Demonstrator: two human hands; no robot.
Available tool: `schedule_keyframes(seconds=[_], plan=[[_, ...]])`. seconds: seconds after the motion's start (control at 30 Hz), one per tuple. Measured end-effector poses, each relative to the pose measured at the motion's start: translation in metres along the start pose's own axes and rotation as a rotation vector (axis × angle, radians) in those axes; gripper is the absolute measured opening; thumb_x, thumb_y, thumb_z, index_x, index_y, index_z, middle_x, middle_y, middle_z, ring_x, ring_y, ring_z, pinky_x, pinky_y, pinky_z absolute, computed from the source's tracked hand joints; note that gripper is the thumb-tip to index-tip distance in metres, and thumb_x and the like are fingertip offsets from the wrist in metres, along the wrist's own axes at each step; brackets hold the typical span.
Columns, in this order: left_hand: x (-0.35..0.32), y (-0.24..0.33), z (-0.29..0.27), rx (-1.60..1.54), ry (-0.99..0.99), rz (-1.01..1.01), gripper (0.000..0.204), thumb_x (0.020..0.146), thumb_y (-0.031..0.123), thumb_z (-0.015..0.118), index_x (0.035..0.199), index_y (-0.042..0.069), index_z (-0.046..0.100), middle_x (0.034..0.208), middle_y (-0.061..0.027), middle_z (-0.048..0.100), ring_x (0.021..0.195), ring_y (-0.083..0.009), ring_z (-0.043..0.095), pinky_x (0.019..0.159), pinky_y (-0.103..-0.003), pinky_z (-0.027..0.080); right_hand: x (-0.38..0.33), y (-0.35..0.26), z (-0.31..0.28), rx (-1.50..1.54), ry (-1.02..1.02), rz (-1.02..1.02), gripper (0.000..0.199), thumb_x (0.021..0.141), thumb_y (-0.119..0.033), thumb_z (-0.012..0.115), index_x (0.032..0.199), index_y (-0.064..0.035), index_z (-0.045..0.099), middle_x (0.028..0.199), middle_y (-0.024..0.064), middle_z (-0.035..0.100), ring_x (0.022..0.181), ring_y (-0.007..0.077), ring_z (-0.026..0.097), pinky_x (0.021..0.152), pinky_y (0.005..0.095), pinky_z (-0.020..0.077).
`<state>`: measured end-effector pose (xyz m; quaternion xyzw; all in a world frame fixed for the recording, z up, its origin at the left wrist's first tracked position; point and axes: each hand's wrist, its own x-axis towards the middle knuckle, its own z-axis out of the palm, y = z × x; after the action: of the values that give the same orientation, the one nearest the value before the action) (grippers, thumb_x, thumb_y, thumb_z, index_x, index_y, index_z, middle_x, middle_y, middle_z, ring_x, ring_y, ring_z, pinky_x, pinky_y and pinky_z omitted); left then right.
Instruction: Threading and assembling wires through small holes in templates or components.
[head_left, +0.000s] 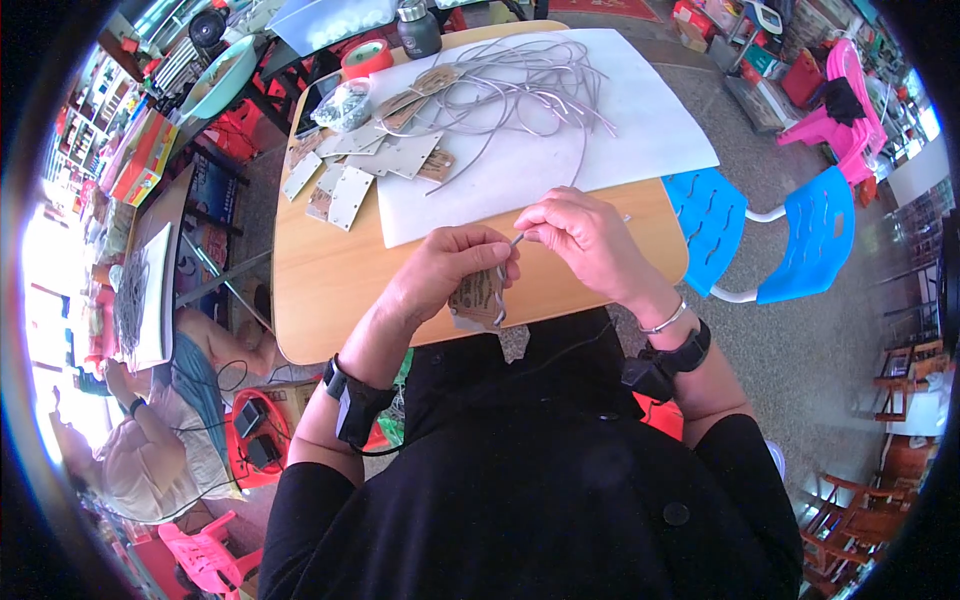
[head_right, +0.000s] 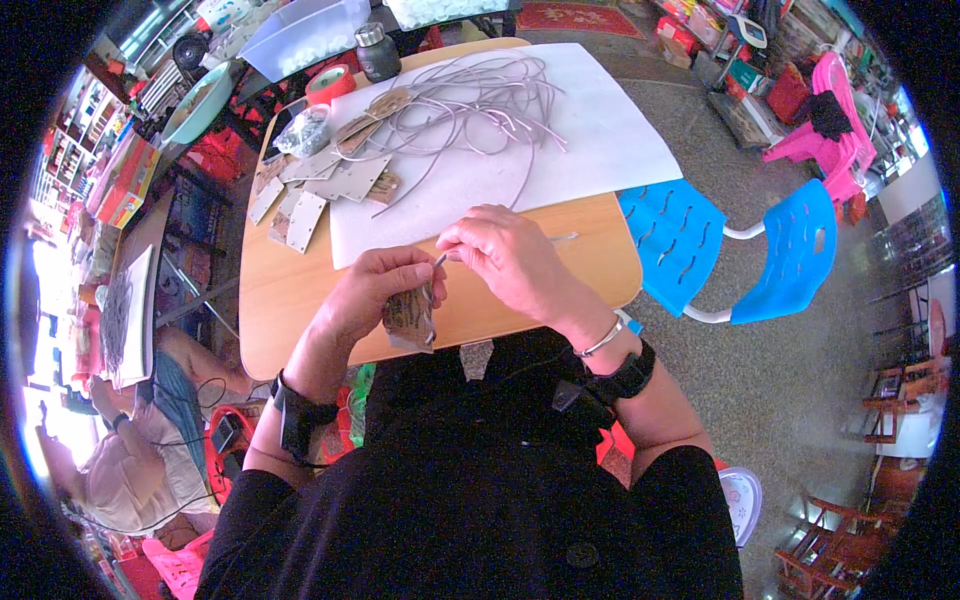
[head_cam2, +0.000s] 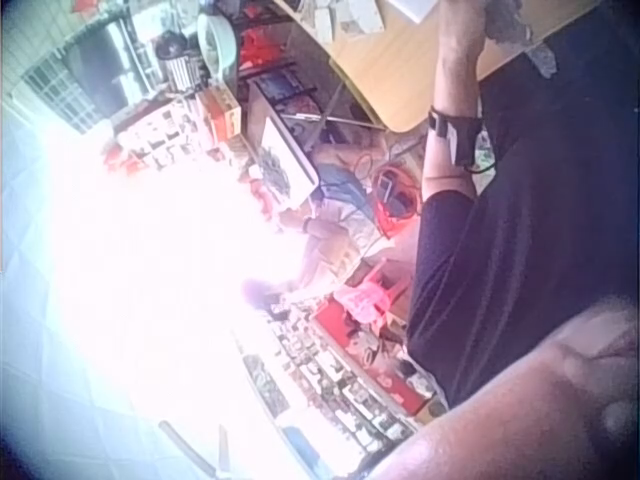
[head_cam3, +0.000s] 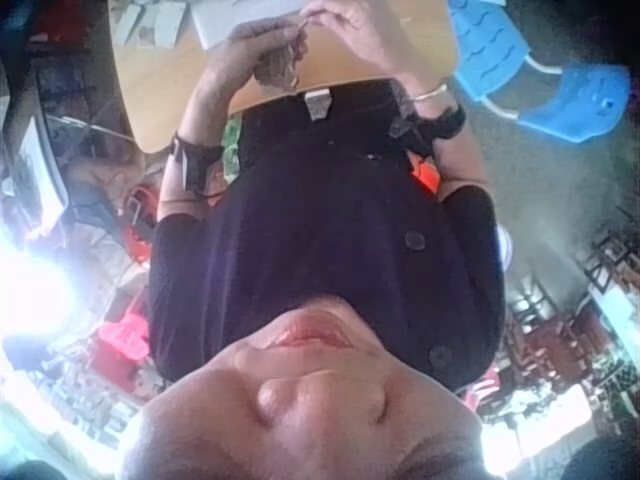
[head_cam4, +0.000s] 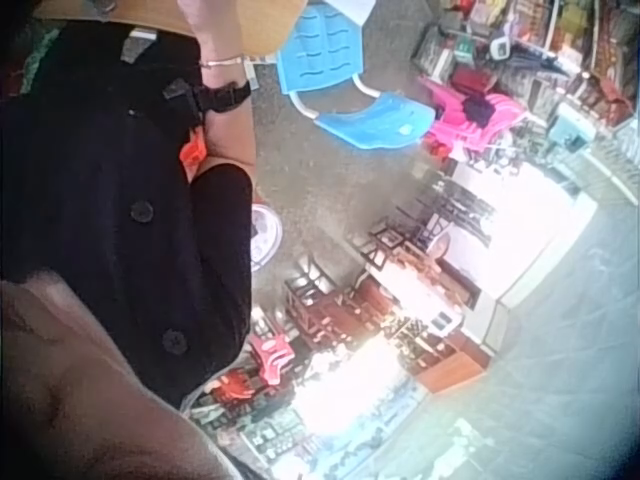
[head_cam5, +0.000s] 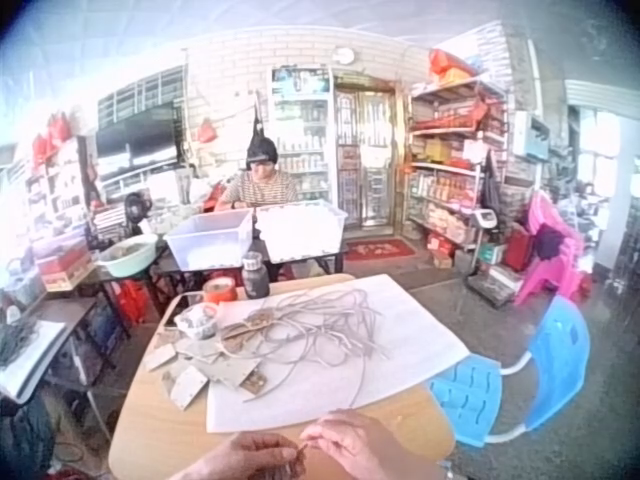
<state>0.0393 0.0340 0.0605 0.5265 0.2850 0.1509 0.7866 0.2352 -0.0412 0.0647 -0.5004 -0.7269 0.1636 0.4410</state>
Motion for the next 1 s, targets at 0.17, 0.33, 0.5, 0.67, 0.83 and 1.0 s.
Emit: schedule_keyframes(seconds=[0.17,0.33,0.5,0.67,0.83,1.0], plan=[[-0.007,0.007,0.0,0.114,-0.038,-0.057,0.021,0.09,0.019,0.06,0.096,-0.001,0.066,0.082,-0.0056,0.066,0.074,-0.0121,0.062,0.069,-0.026,0.051,0.001,0.012,0.002,0.115,0.034,0.041,0.01,0.082,0.0,0.063,0.091,-0.0029,0.063,0.082,0.008,0.061,0.075,0.0187,0.062,0.067,0.0263,0.048],[0.003,0.001,0.001,-0.063,0.105,0.153,0.019,0.089,0.017,0.062,0.096,0.0,0.067,0.082,-0.0057,0.067,0.073,-0.0115,0.062,0.07,-0.025,0.05,-0.01,0.027,0.027,0.205,0.086,0.179,0.017,0.078,-0.004,0.061,0.095,-0.0019,0.061,0.08,0.0115,0.058,0.079,0.0275,0.058,0.07,0.0361,0.0474],[0.01,-0.001,-0.003,0.451,0.311,0.391,0.018,0.091,0.013,0.059,0.097,-0.002,0.066,0.083,-0.0023,0.057,0.062,-0.0081,0.058,0.051,-0.021,0.046,-0.013,-0.01,0.03,-0.254,0.058,-0.145,0.022,0.076,-0.004,0.061,0.098,-0.0024,0.061,0.08,0.0121,0.056,0.079,0.0302,0.057,0.073,0.0398,0.0463],[0.007,0.005,0.006,0.265,0.207,0.133,0.015,0.089,0.011,0.061,0.095,-0.003,0.062,0.08,-0.002,0.052,0.056,-0.0068,0.054,0.044,-0.021,0.041,-0.004,-0.007,0.015,-0.125,0.14,-0.019,0.017,0.077,0.0,0.061,0.093,-0.0046,0.064,0.078,0.0103,0.056,0.074,0.0292,0.057,0.066,0.0385,0.0472],[0.005,0.006,0.012,0.317,0.1,0.044,0.017,0.085,0.013,0.067,0.093,-0.002,0.061,0.068,-0.001,0.053,0.056,-0.0071,0.056,0.046,-0.02,0.045,-0.007,0.006,0.02,0.137,0.147,0.117,0.009,0.081,-0.002,0.062,0.089,-0.0035,0.065,0.082,0.0087,0.061,0.072,0.0207,0.061,0.065,0.031,0.0483],[0.01,-0.003,0.011,0.324,0.173,0.166,0.012,0.084,0.01,0.066,0.089,0.0,0.064,0.069,-0.0002,0.056,0.058,-0.0074,0.056,0.05,-0.022,0.045,-0.01,0.005,0.023,0.504,0.106,0.318,0.008,0.083,-0.005,0.061,0.09,-0.0004,0.064,0.085,0.0093,0.065,0.075,0.016,0.062,0.067,0.0272,0.048]])
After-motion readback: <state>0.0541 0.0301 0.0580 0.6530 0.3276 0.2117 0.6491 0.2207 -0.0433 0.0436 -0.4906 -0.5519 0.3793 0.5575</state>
